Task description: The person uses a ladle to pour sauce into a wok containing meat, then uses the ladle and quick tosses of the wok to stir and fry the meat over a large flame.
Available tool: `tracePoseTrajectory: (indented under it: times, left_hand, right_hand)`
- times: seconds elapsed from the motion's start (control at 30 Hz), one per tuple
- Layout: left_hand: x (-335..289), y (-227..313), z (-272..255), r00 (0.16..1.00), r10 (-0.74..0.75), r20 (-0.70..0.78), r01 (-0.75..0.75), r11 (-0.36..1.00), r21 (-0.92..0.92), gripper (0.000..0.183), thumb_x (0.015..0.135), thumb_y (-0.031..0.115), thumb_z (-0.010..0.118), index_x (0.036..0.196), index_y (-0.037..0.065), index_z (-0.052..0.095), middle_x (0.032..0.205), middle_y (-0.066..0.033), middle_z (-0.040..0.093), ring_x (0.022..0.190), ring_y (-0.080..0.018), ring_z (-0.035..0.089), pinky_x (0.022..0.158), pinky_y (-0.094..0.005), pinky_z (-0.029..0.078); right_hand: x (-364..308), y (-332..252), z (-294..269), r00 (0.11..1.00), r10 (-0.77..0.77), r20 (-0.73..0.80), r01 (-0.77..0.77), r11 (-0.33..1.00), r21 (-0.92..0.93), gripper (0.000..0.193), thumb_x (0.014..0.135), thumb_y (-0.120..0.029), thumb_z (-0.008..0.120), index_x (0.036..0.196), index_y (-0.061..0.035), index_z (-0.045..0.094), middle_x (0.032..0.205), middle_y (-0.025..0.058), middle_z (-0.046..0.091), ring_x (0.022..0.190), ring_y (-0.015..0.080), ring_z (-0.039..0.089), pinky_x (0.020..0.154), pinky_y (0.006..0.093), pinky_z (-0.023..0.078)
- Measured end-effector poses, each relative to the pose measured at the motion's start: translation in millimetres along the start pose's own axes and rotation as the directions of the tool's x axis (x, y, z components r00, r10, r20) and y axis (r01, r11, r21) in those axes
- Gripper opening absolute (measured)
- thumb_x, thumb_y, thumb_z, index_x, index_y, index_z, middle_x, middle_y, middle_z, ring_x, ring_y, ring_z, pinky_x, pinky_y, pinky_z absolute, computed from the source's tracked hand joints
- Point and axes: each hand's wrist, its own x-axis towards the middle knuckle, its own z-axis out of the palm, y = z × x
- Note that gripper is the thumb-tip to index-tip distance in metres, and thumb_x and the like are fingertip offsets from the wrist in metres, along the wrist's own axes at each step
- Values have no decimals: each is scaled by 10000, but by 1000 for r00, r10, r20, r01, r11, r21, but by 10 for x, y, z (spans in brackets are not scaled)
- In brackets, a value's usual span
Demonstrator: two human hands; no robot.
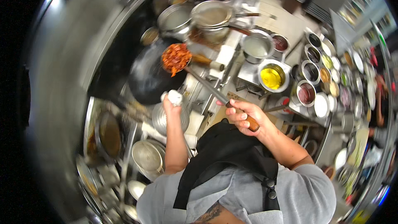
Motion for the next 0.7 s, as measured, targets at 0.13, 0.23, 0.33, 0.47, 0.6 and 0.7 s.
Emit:
tracePoseTrajectory:
  times: [0.13, 0.23, 0.33, 0.47, 0.6, 0.7]
  left_hand:
    - [680, 127, -201, 996, 21, 89, -34, 989, 146, 200, 877, 209, 477, 798, 93, 619, 714, -46, 641, 632, -215, 631, 574, -362, 542]
    - [907, 467, -420, 955, -113, 274, 69, 984, 166, 270, 861, 220, 431, 921, 69, 646, 834, -76, 671, 735, -253, 653, 654, -399, 557]
    - [1106, 418, -463, 980, -48, 194, -16, 948, 318, 319, 875, 239, 422, 997, 51, 649, 957, -82, 679, 871, -256, 655, 769, -401, 552]
    - [1227, 349, -505, 923, -37, 384, -103, 935, 338, 398, 903, 353, 389, 1012, 58, 634, 1006, -69, 664, 843, -260, 640, 733, -381, 526]
    - [832, -177, -270, 920, 138, 368, -242, 937, 253, 440, 905, 379, 354, 1035, 58, 627, 1031, -75, 657, 881, -243, 640, 757, -400, 539]
    - [808, -621, -105, 787, -168, 594, -202, 840, 504, 380, 842, 356, 471, 997, 47, 627, 956, -106, 671, 848, -257, 653, 789, -387, 547]
  right_hand:
    - [-645, 89, -189, 990, -143, 16, 144, 989, -18, 376, 1002, -185, 432, 1317, 19, 406, 796, 26, 442, 501, 24, 392, 346, 185, 392]
    - [-1120, 245, -352, 963, -267, 36, 269, 954, -132, 369, 993, -167, 445, 1314, 13, 409, 788, 20, 440, 490, 15, 385, 341, 177, 396]
    - [-1760, 527, -626, 889, -453, 69, 458, 884, -92, 377, 992, -167, 443, 1323, 9, 395, 785, 17, 437, 480, 10, 387, 331, 167, 391]
    - [-2629, 1118, -956, 736, -671, 91, 676, 736, -34, 393, 1002, -168, 419, 1352, 3, 363, 772, 10, 424, 471, 12, 389, 324, 168, 389]
    - [-3428, 1820, -1132, 492, -871, -14, 870, 490, 61, 401, 1012, -147, 373, 1378, 11, 329, 783, 21, 407, 467, 16, 378, 316, 182, 395]
    - [-3943, 2172, -1268, 307, -941, -141, 951, 300, 71, 404, 1013, -163, 371, 1375, 12, 339, 776, 25, 410, 461, 18, 380, 315, 181, 397]
